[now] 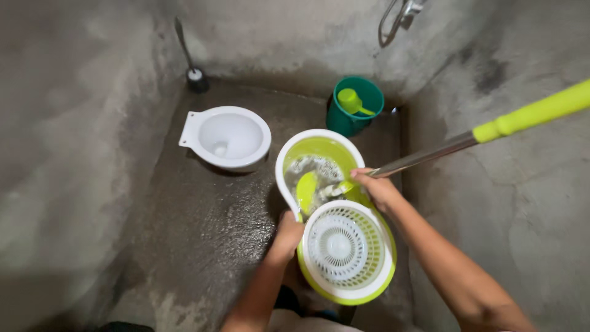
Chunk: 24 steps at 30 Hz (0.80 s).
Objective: The person rinses a mop bucket and spin basket under a tap, fills a green pail with water, then carries the mop and bucket out. They later reposition a clothes drying rack with hangers and carry a laundry basket across the bedroom.
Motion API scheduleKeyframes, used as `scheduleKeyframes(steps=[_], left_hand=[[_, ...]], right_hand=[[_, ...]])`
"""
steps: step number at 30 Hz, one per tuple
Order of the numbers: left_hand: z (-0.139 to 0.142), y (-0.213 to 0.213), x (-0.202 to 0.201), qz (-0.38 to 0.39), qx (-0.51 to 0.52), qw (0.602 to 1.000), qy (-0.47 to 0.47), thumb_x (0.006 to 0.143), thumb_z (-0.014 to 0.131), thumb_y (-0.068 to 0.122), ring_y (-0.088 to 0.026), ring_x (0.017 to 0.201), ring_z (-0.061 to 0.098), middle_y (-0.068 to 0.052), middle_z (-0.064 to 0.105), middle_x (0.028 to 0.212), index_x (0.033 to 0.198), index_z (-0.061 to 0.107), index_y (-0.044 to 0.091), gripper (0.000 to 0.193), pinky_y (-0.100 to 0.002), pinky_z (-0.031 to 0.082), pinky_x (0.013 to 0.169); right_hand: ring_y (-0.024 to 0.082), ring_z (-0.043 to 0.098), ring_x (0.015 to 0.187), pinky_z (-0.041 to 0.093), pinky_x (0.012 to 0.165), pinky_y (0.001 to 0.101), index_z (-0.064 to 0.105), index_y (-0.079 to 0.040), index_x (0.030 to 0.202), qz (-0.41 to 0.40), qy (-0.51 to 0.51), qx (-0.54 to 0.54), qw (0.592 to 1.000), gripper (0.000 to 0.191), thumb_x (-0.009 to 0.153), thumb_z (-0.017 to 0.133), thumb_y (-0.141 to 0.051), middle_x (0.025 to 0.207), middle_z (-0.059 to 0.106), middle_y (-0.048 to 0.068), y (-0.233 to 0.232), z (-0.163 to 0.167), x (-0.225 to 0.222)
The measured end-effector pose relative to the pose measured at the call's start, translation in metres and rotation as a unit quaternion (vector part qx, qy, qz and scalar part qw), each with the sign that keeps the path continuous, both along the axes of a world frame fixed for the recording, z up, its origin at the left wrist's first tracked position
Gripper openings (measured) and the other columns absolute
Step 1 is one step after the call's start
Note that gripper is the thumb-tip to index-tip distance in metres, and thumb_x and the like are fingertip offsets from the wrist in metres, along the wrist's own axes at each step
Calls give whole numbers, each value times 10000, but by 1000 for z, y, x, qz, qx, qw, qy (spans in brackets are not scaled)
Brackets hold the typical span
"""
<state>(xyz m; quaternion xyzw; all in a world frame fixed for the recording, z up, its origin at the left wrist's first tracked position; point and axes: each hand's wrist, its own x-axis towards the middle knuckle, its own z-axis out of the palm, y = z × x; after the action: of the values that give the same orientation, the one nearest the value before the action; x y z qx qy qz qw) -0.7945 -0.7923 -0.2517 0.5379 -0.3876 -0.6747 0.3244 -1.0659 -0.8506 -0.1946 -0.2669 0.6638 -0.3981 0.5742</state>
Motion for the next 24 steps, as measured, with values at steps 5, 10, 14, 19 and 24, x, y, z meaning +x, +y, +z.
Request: scheduleKeyframes(steps=[5,10,14,19,24], left_hand=[[-59,-77,-46,-75,20,988,-133,766,805,171,-276,869,738,-214,801,976,991,755,-14,296,-379,568,772],[-141,-146,-90,-108,111,942,-298,884,656,208,-351,1117,634,-175,697,1181,1182,664,129,309,-438,469,983],[-236,-184,-113,-43,62,971,-229,851,560,157,-366,1094,679,-208,734,1135,1203,661,108,369,-459,523,952],[-354,-243,-133,-39,80,939,-331,873,641,254,-390,1064,700,-217,734,1109,1150,700,82,331,-453,529,950],[-413,-285,-146,30,153,917,-368,880,597,188,-392,1041,731,-237,745,1107,1168,731,77,336,-441,571,929]], right_hand=[[182,687,861,591,742,356,696,-32,1151,-30,6,25,999,369,957,658,-344,1014,732,88,-48,-46,-47],[161,627,792,544,698,371,723,-65,1194,-92,8,21,996,431,957,642,-416,983,698,80,-96,-117,-85],[193,666,843,574,735,421,667,-88,1226,-142,-187,62,970,431,956,616,-420,1024,686,89,-135,-199,-118],[232,682,982,585,808,428,659,-17,1278,-103,-121,13,987,458,977,628,-362,1152,700,122,-185,-318,-148],[221,650,1069,557,856,406,633,-107,1335,-96,-141,60,983,449,978,623,-379,1205,677,77,-227,-393,-157]])
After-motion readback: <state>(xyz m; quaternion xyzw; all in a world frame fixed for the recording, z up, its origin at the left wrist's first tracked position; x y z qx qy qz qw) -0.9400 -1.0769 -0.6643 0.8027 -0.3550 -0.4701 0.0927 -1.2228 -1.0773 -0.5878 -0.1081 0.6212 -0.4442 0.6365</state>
